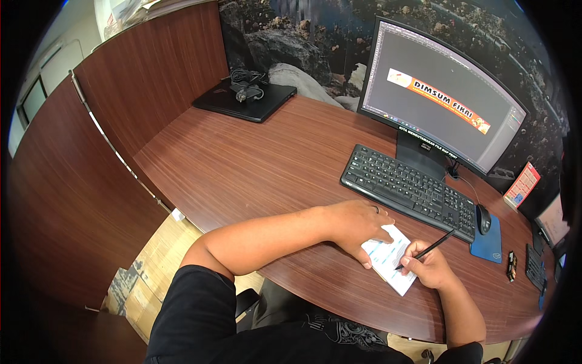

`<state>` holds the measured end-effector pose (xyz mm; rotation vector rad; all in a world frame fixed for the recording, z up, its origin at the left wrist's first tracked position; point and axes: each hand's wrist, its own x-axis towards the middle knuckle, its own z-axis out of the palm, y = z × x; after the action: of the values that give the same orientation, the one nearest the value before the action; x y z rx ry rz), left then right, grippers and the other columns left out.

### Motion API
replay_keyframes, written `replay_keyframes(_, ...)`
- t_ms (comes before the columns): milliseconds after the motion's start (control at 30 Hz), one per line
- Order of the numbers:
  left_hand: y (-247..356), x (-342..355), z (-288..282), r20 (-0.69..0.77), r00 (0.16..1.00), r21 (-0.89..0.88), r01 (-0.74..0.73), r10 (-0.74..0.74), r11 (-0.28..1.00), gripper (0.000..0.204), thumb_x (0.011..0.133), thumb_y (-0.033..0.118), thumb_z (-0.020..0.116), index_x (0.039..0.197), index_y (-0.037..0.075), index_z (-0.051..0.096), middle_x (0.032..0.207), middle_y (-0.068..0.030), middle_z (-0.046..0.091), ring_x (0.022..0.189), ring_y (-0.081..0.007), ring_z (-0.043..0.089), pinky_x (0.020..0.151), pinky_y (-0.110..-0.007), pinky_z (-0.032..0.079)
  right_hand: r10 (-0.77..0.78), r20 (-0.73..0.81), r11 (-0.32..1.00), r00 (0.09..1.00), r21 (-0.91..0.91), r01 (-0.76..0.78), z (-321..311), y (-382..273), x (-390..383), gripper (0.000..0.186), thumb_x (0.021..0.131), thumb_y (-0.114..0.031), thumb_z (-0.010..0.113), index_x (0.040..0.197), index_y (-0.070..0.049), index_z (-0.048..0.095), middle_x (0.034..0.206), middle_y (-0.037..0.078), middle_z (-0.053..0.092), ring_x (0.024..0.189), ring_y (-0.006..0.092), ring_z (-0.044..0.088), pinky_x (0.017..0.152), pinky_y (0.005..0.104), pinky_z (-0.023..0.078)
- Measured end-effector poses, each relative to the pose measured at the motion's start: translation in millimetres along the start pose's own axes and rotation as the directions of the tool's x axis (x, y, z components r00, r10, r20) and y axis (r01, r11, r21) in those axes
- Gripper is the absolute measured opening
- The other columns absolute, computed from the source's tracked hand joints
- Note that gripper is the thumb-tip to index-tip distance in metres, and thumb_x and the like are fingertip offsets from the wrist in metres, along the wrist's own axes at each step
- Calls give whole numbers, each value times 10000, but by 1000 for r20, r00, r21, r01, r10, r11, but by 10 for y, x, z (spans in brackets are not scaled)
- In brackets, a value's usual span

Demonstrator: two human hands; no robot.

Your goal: The person is working on a graphic design project on a computer and writing on a notepad.

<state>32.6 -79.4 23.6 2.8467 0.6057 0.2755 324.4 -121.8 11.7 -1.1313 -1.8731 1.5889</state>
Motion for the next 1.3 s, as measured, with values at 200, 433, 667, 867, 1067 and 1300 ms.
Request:
replay_keyframes(200,15,5,3,-2,1000,-18,9,-9,1000,790,729,577,833,1373,149,671,1522,-197,518,1387,-399,500,1081,-511,463,-12,11,1000,1000,21,12,-11,23,-13,145,981,-146,706,927,-62,601,794,29,694,746,102,647,695,284,514)
replay_keyframes(433,-29,2,5,4,1000,2,18,-18,1000,763,764,599,804,1391,188,662,1558,-182,484,1396,-403,492,1079,-504,465,12,18,999,1000,42,-13,-1,-35,16,120,976,-111,710,935,-64,608,833,6,673,754,83,636,688,270,511)
replay_keyframes(667,10,6,-72,58,998,34,37,-39,999,744,791,602,781,1406,205,653,1586,-173,461,1402,-410,489,1090,-496,460,5,49,997,999,79,-8,17,-32,11,107,998,-105,688,938,-70,607,858,-23,644,761,58,600,683,251,490)
replay_keyframes(867,35,7,-62,67,997,28,36,-38,999,746,792,605,781,1409,207,651,1584,-176,465,1427,-406,470,1107,-492,450,-4,65,997,998,78,-1,43,-17,-23,117,1022,-130,675,956,-70,599,854,-21,638,774,61,590,695,251,485)
replay_keyframes(1067,-24,38,2,38,999,37,-8,7,999,754,783,602,792,1404,199,654,1572,-189,475,1426,-408,471,1112,-491,449,-28,121,996,992,89,17,13,-54,-119,126,1021,-149,677,955,-63,614,862,-18,631,774,69,587,694,254,476)
replay_keyframes(1300,-56,41,-47,6,999,35,50,-50,998,531,902,442,743,1361,181,683,1534,-155,532,1420,-355,495,1125,-507,436,-111,-370,966,922,178,187,-457,51,142,186,1033,-223,659,977,-53,610,863,23,645,810,126,656,723,289,546)
